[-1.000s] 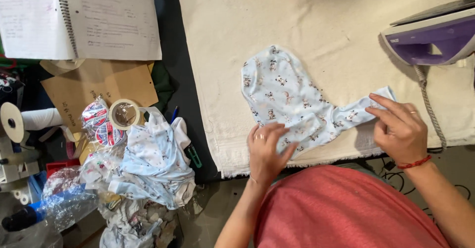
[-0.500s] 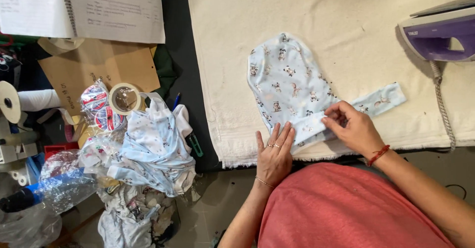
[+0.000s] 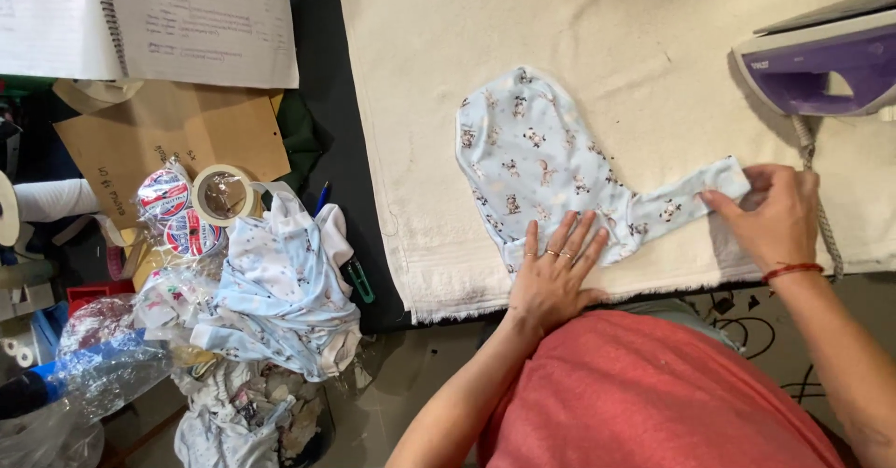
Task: Ironing a baby onesie, folding it neatly, and placing it into a plastic packaging bag
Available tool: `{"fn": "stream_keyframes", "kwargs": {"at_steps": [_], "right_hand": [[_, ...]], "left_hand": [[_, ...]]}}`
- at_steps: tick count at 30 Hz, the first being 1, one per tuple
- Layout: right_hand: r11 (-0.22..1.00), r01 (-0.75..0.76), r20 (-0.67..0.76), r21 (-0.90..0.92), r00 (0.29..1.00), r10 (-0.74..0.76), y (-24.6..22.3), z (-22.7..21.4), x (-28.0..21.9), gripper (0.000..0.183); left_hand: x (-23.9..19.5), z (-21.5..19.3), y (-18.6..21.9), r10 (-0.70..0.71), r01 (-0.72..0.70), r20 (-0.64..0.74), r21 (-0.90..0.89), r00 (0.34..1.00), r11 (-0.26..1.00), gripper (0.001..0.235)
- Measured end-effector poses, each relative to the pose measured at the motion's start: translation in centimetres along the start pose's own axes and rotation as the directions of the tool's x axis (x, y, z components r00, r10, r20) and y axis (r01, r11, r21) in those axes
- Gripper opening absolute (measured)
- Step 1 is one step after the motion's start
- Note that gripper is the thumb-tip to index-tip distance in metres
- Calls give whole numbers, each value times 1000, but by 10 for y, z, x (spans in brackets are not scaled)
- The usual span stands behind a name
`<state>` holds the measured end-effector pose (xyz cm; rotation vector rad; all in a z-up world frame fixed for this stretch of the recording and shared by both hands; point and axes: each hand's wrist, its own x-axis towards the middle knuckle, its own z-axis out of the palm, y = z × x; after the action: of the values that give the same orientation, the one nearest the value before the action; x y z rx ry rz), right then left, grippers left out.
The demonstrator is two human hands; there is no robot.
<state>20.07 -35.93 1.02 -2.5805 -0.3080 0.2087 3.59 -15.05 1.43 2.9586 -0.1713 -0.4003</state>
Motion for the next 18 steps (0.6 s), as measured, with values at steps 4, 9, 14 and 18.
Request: {"fn": "stream_keyframes", "kwargs": {"at_steps": [4,9,14,18], "right_hand": [[981,-46,108,-191,992,68,36,19,9,44],[976,103,136,194,982,-131,-90,-21,-26,20],[884,198,341,425,869,-358,-122,7,-57,25],[868,455,172,200,856,-488,-71,33,-43,14]], "left_hand": [[-3,-9,-7,67,-65,9,-135,998,989,92],[-13,-46,-15,-485,136,179,-983,856,-123,33],[-11,-8,-20,-402,129,476,-754,782,-644,45],[-21,3,-17,-568,201,293,-954,769,-220,42]]}}
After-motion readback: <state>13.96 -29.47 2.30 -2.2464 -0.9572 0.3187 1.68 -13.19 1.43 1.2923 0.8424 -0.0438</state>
